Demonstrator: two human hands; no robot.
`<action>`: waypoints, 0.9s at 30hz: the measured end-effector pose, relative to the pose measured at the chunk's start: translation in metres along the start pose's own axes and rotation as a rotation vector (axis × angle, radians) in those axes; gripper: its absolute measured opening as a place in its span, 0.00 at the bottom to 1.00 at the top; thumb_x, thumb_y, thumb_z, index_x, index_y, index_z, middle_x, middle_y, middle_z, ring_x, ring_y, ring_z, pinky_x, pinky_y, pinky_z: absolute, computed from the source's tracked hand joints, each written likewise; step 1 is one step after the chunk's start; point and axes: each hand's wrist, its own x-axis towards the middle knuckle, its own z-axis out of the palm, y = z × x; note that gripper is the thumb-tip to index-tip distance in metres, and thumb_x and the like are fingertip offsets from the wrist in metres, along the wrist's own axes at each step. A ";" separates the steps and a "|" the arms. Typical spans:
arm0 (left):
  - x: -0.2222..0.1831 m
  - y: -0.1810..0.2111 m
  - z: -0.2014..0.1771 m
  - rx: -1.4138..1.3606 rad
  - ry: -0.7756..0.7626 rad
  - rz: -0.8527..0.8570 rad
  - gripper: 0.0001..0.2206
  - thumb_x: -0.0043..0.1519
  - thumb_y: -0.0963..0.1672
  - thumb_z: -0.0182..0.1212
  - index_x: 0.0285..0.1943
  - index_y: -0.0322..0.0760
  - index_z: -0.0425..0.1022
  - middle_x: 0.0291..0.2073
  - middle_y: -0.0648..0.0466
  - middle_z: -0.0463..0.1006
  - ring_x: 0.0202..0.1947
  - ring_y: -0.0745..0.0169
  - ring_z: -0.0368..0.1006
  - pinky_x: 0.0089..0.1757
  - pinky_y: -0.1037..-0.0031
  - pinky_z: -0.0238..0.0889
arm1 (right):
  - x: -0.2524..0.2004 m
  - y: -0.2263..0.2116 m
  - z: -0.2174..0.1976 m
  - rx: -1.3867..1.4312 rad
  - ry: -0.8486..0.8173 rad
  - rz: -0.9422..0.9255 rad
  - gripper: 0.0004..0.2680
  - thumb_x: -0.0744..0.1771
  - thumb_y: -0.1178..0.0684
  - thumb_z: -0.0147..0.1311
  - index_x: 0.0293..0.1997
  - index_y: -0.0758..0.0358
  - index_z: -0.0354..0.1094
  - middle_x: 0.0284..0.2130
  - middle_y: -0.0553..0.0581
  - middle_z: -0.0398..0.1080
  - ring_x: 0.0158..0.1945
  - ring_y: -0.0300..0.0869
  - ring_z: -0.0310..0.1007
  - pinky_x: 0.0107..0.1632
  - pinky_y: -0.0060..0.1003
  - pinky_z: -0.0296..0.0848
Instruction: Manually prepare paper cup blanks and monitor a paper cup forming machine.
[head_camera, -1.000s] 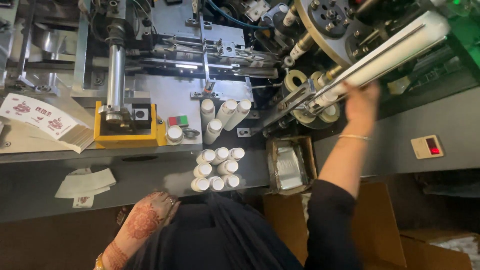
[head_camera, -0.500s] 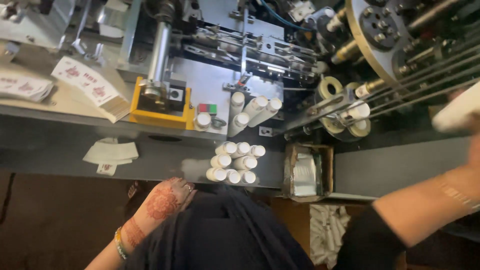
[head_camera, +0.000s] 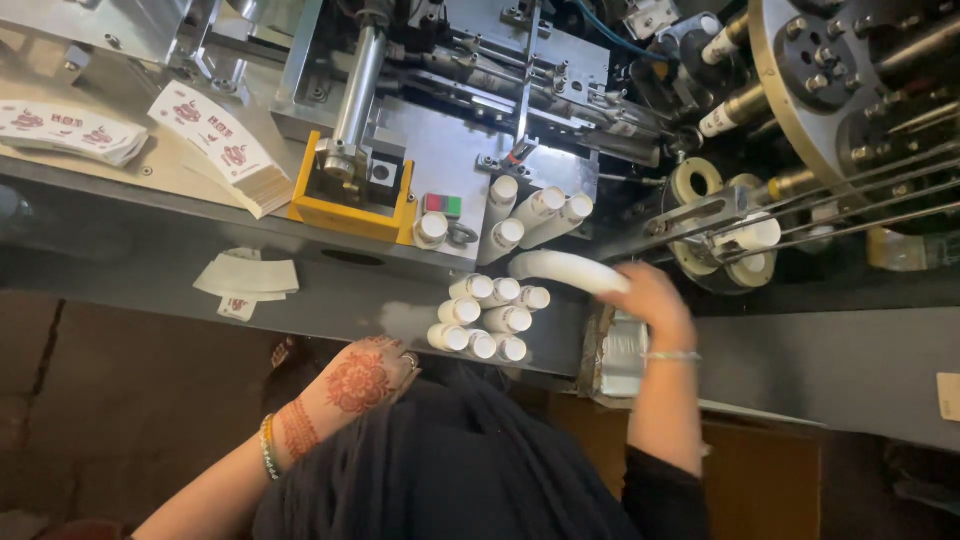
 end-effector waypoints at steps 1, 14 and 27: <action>-0.001 0.001 -0.001 -0.001 -0.002 -0.002 0.08 0.61 0.45 0.59 0.32 0.36 0.76 0.29 0.47 0.77 0.37 0.47 0.75 0.43 0.60 0.69 | 0.008 -0.018 0.005 0.001 -0.002 0.000 0.21 0.58 0.45 0.71 0.53 0.59 0.76 0.49 0.63 0.75 0.53 0.56 0.76 0.57 0.48 0.72; -0.039 -0.023 0.001 -0.272 0.022 -0.112 0.07 0.62 0.44 0.59 0.32 0.37 0.76 0.29 0.49 0.76 0.37 0.50 0.74 0.42 0.63 0.68 | 0.057 -0.076 0.034 0.013 0.333 -0.364 0.19 0.59 0.44 0.71 0.46 0.67 0.75 0.41 0.68 0.75 0.47 0.61 0.75 0.49 0.51 0.74; -0.060 -0.144 -0.043 -0.797 0.219 0.217 0.08 0.61 0.42 0.59 0.31 0.36 0.67 0.28 0.51 0.70 0.33 0.52 0.70 0.38 0.64 0.64 | -0.071 -0.144 0.011 0.330 0.477 -0.146 0.12 0.67 0.54 0.63 0.54 0.67 0.75 0.44 0.60 0.78 0.42 0.41 0.78 0.45 0.34 0.75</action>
